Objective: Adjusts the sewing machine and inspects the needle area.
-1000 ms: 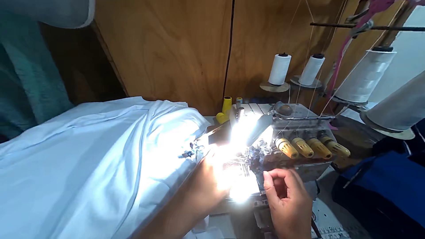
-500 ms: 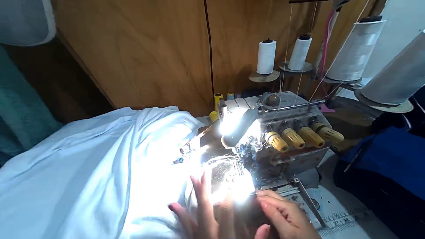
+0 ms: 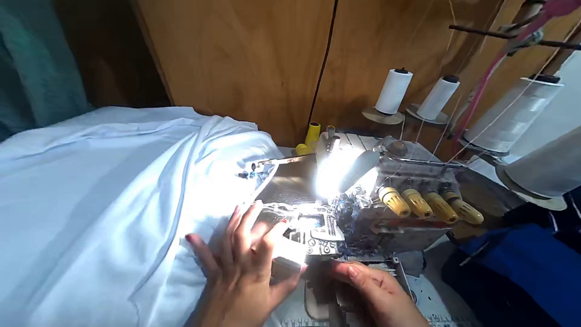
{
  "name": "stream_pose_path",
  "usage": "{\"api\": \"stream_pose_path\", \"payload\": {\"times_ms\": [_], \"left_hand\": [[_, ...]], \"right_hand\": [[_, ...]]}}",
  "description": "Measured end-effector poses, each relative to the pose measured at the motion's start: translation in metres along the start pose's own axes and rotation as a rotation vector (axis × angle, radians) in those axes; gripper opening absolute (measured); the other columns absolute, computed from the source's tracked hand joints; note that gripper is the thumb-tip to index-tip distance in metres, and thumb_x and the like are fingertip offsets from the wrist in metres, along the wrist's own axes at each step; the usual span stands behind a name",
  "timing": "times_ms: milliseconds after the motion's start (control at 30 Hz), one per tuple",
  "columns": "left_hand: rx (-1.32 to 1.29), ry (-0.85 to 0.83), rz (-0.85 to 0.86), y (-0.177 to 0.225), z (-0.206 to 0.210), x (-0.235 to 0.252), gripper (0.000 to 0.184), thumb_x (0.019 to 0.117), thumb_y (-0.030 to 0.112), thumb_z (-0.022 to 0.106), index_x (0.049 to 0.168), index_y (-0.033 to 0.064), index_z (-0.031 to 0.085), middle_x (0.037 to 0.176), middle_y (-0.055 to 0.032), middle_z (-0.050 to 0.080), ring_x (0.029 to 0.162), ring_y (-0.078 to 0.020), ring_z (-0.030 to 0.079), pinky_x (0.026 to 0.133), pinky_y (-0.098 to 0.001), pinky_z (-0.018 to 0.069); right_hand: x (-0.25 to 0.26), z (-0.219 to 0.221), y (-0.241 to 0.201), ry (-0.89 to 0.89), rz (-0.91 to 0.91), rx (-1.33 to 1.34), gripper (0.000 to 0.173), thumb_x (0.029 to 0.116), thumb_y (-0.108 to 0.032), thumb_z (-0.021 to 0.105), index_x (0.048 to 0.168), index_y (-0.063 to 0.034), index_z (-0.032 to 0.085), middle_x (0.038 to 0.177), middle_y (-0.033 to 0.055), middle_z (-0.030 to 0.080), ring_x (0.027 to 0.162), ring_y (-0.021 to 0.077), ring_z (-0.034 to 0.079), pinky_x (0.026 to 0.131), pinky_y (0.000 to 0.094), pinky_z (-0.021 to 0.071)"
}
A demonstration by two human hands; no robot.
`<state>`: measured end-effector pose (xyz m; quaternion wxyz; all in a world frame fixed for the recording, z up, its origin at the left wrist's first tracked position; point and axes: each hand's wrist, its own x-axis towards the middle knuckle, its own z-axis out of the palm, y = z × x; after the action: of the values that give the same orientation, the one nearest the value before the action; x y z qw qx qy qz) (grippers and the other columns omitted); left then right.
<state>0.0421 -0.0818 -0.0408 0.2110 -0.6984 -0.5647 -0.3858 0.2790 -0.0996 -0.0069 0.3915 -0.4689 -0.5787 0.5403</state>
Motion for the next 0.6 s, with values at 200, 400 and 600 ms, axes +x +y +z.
{"api": "stream_pose_path", "payload": {"times_ms": [200, 400, 600], "left_hand": [[0.027, 0.091, 0.216, -0.022, -0.001, 0.024, 0.076, 0.0807, 0.078, 0.050, 0.128, 0.0196, 0.046, 0.160, -0.0207, 0.031, 0.155, -0.0438, 0.010, 0.105, -0.0831, 0.0011], [-0.133, 0.022, 0.202, -0.035, -0.002, 0.030, 0.077, 0.0712, 0.076, 0.062, 0.123, 0.0198, 0.049, 0.165, -0.0186, 0.025, 0.158, -0.0387, 0.000, 0.108, -0.0815, -0.0025], [-0.166, -0.100, 0.207, -0.056, -0.009, 0.037, 0.087, 0.0670, 0.077, 0.066, 0.130, 0.0185, 0.054, 0.165, -0.0199, 0.027, 0.156, -0.0434, 0.011, 0.106, -0.0846, 0.0086]], "right_hand": [[-0.042, 0.031, -0.016, 0.081, -0.389, -0.354, 0.034, 0.1065, -0.013, 0.047, 0.117, 0.0079, 0.071, 0.117, 0.0191, 0.071, 0.113, 0.0206, 0.065, 0.101, 0.0378, 0.0505], [-0.006, 0.108, 0.000, 0.052, -0.350, -0.358, 0.035, 0.0991, 0.001, 0.054, 0.130, 0.0180, 0.059, 0.131, 0.0308, 0.062, 0.118, 0.0262, 0.067, 0.103, 0.0326, 0.0522], [0.036, 0.126, 0.006, 0.170, -0.488, -0.468, 0.014, 0.0803, 0.011, 0.064, 0.084, 0.0044, 0.076, 0.087, 0.0144, 0.075, 0.079, 0.0132, 0.072, 0.076, 0.0234, 0.0585]]}}
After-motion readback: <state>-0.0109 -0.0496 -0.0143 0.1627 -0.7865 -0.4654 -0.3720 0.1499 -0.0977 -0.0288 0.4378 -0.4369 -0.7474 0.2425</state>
